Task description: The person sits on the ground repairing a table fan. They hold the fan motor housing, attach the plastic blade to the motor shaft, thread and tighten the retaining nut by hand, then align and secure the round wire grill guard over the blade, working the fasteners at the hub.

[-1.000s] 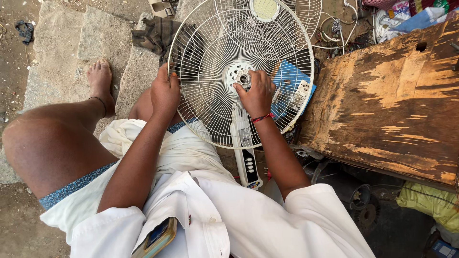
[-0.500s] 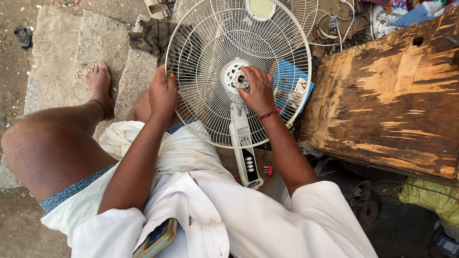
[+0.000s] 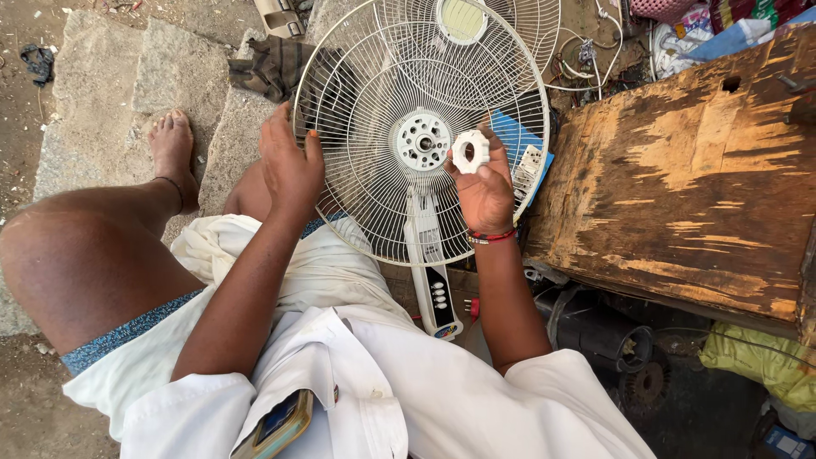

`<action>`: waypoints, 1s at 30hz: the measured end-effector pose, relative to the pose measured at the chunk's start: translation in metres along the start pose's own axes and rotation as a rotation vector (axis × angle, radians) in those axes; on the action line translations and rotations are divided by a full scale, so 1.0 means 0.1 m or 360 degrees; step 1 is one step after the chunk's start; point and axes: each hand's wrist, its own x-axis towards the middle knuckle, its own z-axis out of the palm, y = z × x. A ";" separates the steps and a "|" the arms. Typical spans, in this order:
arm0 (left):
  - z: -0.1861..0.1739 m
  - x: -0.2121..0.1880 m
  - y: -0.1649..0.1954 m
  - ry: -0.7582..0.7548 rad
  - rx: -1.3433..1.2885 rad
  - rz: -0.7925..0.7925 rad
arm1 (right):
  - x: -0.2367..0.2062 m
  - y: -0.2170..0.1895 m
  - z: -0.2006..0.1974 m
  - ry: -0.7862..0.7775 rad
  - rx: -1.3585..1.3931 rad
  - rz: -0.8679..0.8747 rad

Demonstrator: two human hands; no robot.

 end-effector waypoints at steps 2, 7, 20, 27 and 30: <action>-0.04 -0.09 0.18 -0.0043 -0.0034 0.0223 | -0.14 0.00 0.03 -0.0070 0.0170 0.0124; -0.02 -0.27 0.64 -0.0504 -0.0464 0.0397 | -0.25 0.16 0.06 -0.0177 0.0373 0.0418; 0.44 -0.57 0.51 -0.1221 -0.1524 -0.0800 | -0.36 0.42 -0.11 -0.0011 0.0165 0.0679; 0.41 -0.63 0.46 -0.1234 -0.1240 -0.0905 | -0.48 0.55 -0.23 0.0060 -0.0081 0.0495; 0.43 -0.63 0.53 -0.1270 -0.1268 -0.0994 | -0.54 0.59 -0.24 0.0244 -0.0075 0.0465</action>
